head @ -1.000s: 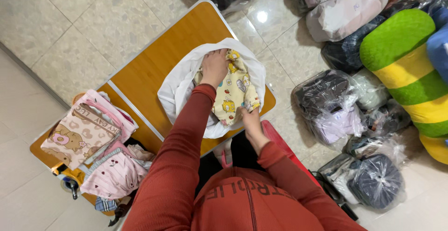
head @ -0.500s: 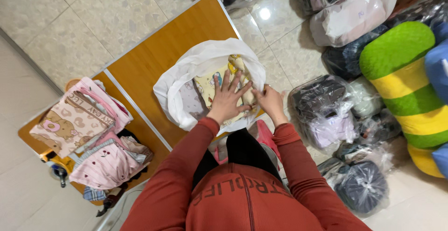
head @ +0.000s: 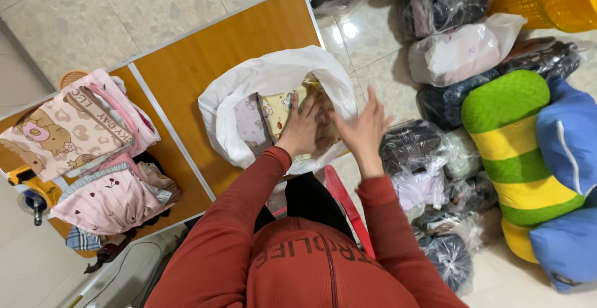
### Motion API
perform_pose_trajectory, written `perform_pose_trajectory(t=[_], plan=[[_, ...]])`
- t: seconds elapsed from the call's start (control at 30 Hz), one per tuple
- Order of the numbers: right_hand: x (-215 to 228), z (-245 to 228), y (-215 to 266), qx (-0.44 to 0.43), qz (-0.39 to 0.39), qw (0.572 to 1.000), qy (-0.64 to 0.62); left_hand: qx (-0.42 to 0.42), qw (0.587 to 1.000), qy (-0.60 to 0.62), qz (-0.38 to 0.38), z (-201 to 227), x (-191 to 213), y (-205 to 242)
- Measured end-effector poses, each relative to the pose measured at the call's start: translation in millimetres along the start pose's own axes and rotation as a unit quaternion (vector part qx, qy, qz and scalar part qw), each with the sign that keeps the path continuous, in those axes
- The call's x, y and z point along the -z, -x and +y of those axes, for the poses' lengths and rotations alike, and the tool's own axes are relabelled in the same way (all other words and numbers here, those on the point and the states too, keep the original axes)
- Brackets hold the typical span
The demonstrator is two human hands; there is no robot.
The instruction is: The person folds and places multiple pieces of clothing into a white plastic bag on a table. Items include black, pink, patterned, and striped garments. The person repeatedly picks up folded clothes, places them into the bag, and presses them down to fit.
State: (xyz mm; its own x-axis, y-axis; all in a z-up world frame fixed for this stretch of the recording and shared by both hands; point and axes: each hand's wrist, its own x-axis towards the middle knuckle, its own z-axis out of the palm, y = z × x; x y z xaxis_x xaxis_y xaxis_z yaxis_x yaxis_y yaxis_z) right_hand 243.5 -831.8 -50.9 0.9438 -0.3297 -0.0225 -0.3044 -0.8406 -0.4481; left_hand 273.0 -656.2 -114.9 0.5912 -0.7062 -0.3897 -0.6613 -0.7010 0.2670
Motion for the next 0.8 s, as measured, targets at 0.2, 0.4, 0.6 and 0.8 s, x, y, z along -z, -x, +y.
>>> perform_pose_trajectory(t=[0.2,0.4,0.6,0.8], plan=[[-30.4,-17.9,-94.9,-0.011,-0.117,0.993,0.001,0.007,0.987,-0.027,0.156,-24.9,-16.1,-34.6],[-17.2,-28.6,-100.5,0.097,-0.031,0.993,-0.060,0.063,0.988,0.138,0.018,-38.9,11.1,-68.3],[-0.1,-41.8,-78.0,0.072,0.028,0.992,-0.095,0.132,0.938,0.289,0.138,-47.7,30.7,-49.8],[-16.4,-30.2,-3.8,0.200,0.097,0.970,-0.102,0.202,0.894,0.282,0.283,-93.4,-1.2,3.1]])
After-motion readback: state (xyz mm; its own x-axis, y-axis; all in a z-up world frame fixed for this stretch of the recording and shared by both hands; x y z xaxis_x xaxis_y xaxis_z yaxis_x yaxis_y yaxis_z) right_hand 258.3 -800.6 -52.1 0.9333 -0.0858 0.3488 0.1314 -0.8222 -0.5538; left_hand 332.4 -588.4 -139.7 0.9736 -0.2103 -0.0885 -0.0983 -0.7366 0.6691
